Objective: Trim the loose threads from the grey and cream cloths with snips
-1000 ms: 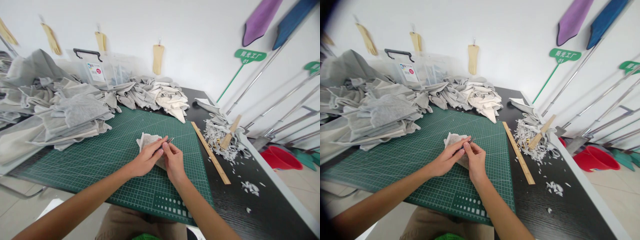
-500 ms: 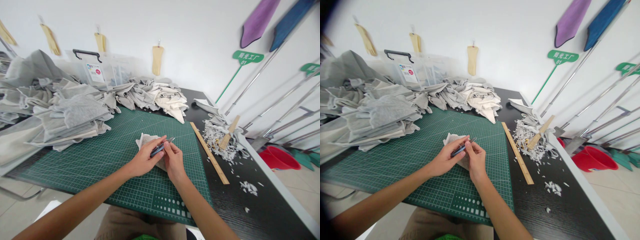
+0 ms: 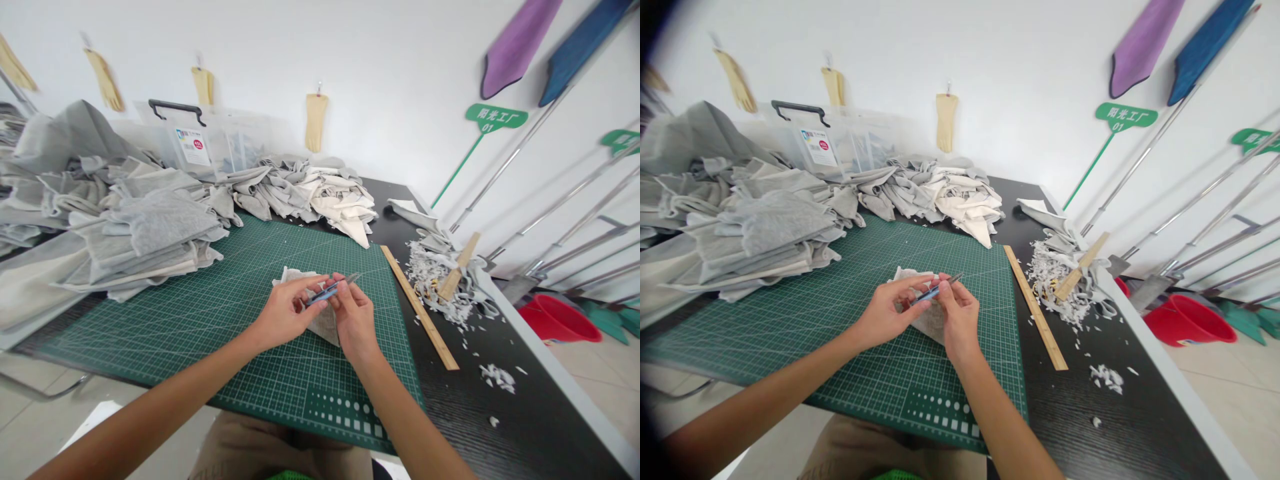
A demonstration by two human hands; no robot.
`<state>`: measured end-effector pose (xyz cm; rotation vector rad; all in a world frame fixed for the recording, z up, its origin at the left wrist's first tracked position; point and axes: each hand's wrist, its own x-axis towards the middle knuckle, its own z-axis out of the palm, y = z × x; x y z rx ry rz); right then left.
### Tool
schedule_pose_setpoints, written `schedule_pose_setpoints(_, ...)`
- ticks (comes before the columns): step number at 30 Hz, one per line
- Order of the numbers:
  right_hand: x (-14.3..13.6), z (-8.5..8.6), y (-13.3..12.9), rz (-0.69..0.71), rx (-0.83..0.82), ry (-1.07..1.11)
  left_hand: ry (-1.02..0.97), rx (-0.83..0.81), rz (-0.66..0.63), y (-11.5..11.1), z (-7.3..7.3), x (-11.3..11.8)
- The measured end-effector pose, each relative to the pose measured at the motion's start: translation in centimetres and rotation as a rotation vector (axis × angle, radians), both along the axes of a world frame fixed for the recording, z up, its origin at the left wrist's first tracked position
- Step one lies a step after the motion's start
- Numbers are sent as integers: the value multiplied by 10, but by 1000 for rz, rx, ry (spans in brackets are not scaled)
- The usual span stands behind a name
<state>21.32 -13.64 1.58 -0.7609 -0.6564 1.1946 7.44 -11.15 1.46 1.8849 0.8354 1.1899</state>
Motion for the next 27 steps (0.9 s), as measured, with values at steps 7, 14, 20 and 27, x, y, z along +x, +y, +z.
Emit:
schedule_pose_setpoints(7, -1, 2, -1, 5, -2, -2, 2, -66, 1, 0, 6, -3)
schedule_pose_setpoints(14, 0, 4, -3, 17, -2, -35, -62, -110, -35, 2, 6, -3)
schedule_pose_setpoints(20, 0, 3, -3, 28, 3, -40, -28, -123, 6, 4, 6, -3)
schedule_pose_setpoints(27, 0, 3, -1, 3, -14, -50, -23, -102, 13, 4, 6, -3)
